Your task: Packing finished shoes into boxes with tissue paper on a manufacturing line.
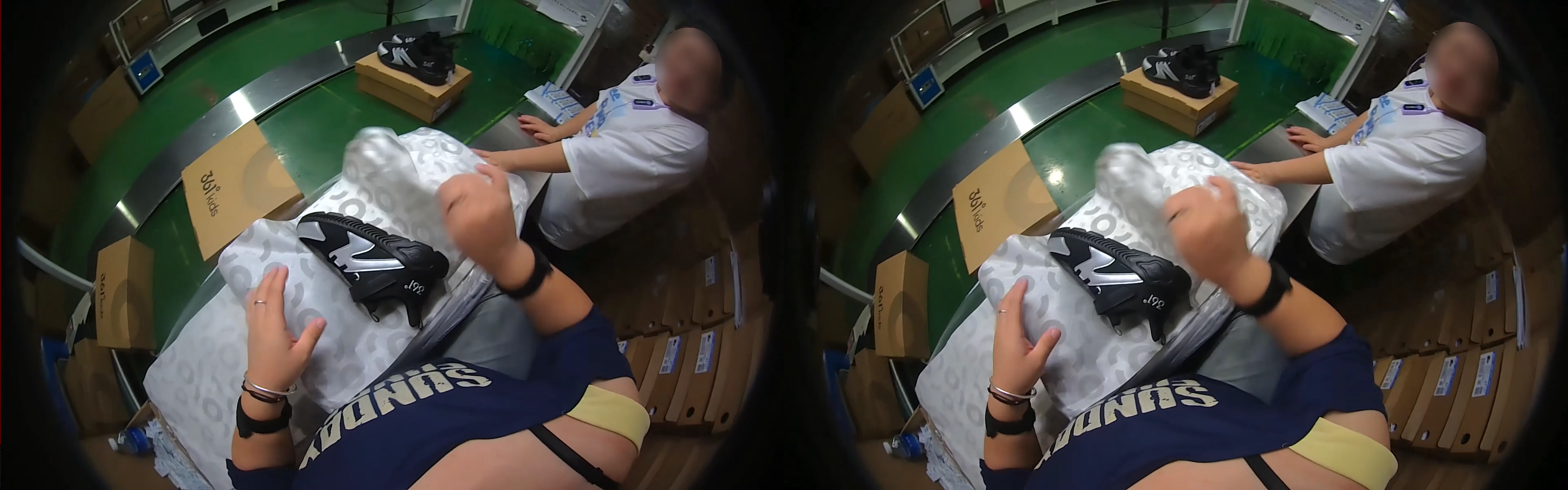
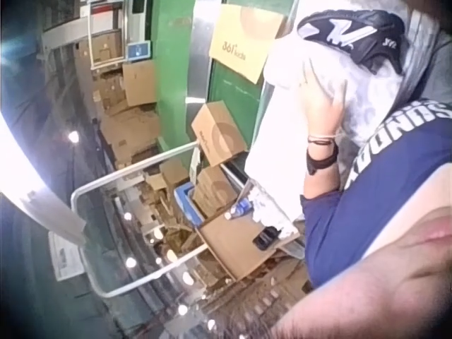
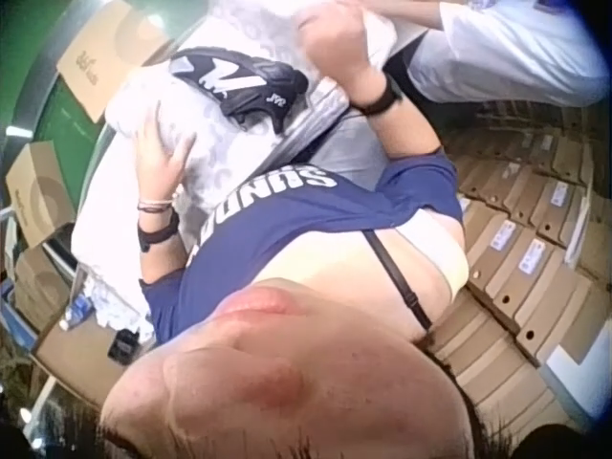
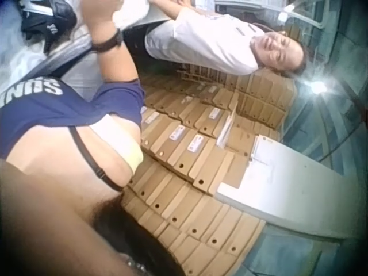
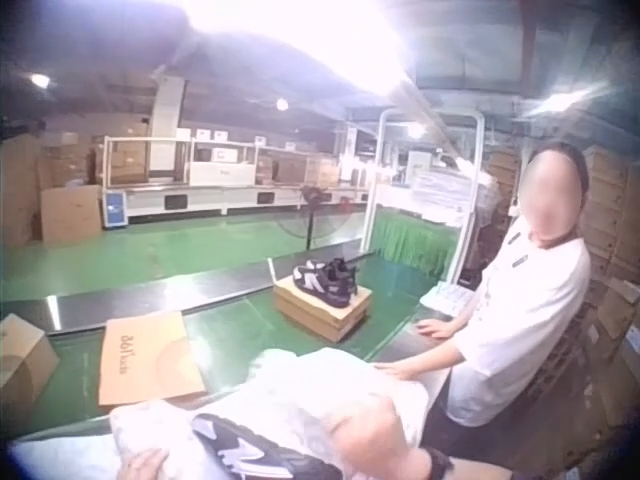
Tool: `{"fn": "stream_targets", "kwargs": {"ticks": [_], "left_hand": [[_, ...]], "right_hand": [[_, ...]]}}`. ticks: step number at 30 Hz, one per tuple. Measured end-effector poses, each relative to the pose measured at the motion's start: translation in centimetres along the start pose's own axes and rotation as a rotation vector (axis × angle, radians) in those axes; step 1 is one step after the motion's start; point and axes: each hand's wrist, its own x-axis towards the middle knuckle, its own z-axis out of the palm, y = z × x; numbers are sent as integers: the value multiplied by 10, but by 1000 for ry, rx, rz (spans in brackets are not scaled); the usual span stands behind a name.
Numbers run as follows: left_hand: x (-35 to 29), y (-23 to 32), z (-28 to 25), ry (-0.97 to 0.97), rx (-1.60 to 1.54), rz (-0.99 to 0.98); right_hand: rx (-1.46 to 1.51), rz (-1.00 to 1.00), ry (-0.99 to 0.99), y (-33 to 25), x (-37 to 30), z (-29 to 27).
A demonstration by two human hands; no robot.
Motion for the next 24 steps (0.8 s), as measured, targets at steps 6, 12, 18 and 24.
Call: {"fn": "stream_targets", "kwargs": {"ticks": [6, 12, 18, 24], "left_hand": [[13, 19, -9, -3, -1518, -486], [-8, -6, -19, 201, -1602, -581], [-34, -23, -28, 174, -1249, -743], [-2, 19, -18, 231, -1150, -408]], "right_hand": [[680, -696, -75, -91, 10, -58], [755, -174, 146, -51, 33, -69], [808, -178, -168, -51, 23, -39], [1202, 94, -668, -101, 54, -30]]}}
